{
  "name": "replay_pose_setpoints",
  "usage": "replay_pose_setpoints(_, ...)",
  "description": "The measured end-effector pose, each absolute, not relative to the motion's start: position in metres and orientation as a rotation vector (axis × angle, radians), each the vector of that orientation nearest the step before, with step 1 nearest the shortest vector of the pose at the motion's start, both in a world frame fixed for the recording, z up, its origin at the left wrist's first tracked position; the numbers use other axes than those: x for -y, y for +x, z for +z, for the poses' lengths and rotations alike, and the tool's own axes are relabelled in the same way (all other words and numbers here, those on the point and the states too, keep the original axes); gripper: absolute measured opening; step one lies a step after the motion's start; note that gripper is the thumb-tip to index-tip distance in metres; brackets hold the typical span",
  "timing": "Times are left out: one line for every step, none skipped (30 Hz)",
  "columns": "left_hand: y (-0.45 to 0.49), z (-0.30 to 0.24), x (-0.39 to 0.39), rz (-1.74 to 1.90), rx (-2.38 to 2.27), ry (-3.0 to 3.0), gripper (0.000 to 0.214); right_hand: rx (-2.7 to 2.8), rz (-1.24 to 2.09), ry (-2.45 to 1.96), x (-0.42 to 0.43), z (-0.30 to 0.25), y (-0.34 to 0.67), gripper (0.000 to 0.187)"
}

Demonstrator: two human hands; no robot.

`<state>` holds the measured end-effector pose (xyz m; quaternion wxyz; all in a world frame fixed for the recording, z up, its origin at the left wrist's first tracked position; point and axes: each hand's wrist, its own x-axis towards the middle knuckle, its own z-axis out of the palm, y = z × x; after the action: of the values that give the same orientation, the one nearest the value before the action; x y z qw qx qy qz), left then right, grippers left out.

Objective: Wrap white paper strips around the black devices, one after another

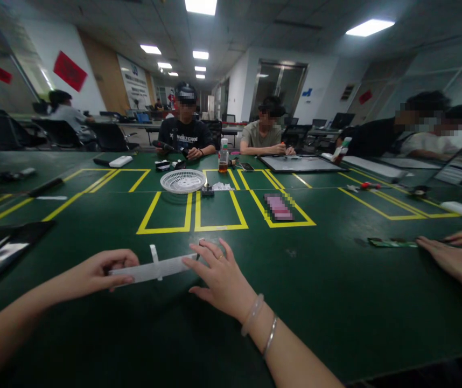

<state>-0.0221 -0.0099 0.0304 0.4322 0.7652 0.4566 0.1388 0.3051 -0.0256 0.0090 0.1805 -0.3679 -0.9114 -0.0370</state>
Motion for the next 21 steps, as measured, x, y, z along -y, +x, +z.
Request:
replay_pose_setpoints(-0.018, 0.03, 0.013, 0.343, -1.107, 1.875, 0.037, 2.574, -0.099, -1.034, 0.026, 0.01, 0.305, 0.059)
replay_pose_setpoints(-0.016, 0.03, 0.015, 0.341, -1.077, 1.844, 0.037, 2.572, -0.086, -1.029, 0.026, 0.01, 0.305, 0.055)
replay_pose_setpoints(-0.014, 0.029, 0.016, 0.333, -1.05, 1.814, 0.037, 2.568, -0.067, -1.025, 0.026, 0.011, 0.305, 0.052)
replay_pose_setpoints(-0.013, 0.028, 0.017, 0.32, -1.025, 1.787, 0.036, 2.562, -0.039, -1.022, 0.026, 0.012, 0.305, 0.049)
replay_pose_setpoints(-0.012, 0.027, 0.017, 0.303, -1.002, 1.763, 0.036, 2.56, -0.006, -1.019, 0.026, 0.012, 0.305, 0.047)
replay_pose_setpoints(-0.011, 0.026, 0.017, 0.287, -0.983, 1.745, 0.035, 2.561, 0.028, -1.017, 0.026, 0.012, 0.305, 0.045)
replay_pose_setpoints(-0.01, 0.024, 0.017, 0.274, -0.971, 1.73, 0.035, 2.565, 0.059, -1.015, 0.026, 0.012, 0.306, 0.043)
replay_pose_setpoints(-0.009, 0.024, 0.017, 0.266, -0.967, 1.72, 0.035, 2.571, 0.084, -1.014, 0.026, 0.012, 0.306, 0.041)
replay_pose_setpoints(-0.01, 0.023, 0.016, 0.259, -0.97, 1.716, 0.035, 2.578, 0.101, -1.013, 0.026, 0.012, 0.306, 0.039)
replay_pose_setpoints(-0.011, 0.023, 0.016, 0.251, -0.984, 1.723, 0.036, 2.585, 0.112, -1.011, 0.025, 0.011, 0.306, 0.038)
replay_pose_setpoints(-0.014, 0.023, 0.015, 0.239, -1.008, 1.74, 0.039, 2.591, 0.115, -1.007, 0.025, 0.011, 0.307, 0.037)
replay_pose_setpoints(-0.018, 0.023, 0.014, 0.221, -1.042, 1.758, 0.042, 2.596, 0.113, -1.003, 0.025, 0.011, 0.307, 0.035)
replay_pose_setpoints(-0.024, 0.023, 0.013, 0.188, -1.085, 1.767, 0.047, 2.603, 0.109, -1.001, 0.024, 0.011, 0.307, 0.034)
replay_pose_setpoints(-0.032, 0.024, 0.012, 0.139, -1.138, 1.756, 0.053, 2.611, 0.104, -1.0, 0.024, 0.011, 0.307, 0.034)
replay_pose_setpoints(-0.041, 0.024, 0.01, 0.092, -1.205, 1.73, 0.059, 2.618, 0.099, -1.0, 0.023, 0.011, 0.307, 0.033)
replay_pose_setpoints(-0.053, 0.024, 0.007, 0.057, -1.288, 1.699, 0.063, 2.626, 0.097, -1.001, 0.023, 0.011, 0.307, 0.032)
replay_pose_setpoints(-0.066, 0.024, 0.002, 0.038, -1.392, 1.679, 0.067, 2.633, 0.097, -1.001, 0.023, 0.011, 0.306, 0.032)
replay_pose_setpoints(-0.08, 0.023, -0.003, 0.037, -1.51, 1.683, 0.069, 2.639, 0.099, -0.998, 0.023, 0.011, 0.306, 0.032)
replay_pose_setpoints(-0.096, 0.021, -0.009, 0.054, -1.63, 1.712, 0.069, 2.644, 0.102, -0.994, 0.023, 0.011, 0.306, 0.032)
replay_pose_setpoints(-0.113, 0.018, -0.017, 0.088, -1.745, 1.759, 0.069, 2.646, 0.104, -0.991, 0.023, 0.011, 0.306, 0.032)
replay_pose_setpoints(-0.13, 0.014, -0.024, 0.138, -1.853, 1.815, 0.069, 2.646, 0.104, -0.988, 0.022, 0.01, 0.306, 0.032)
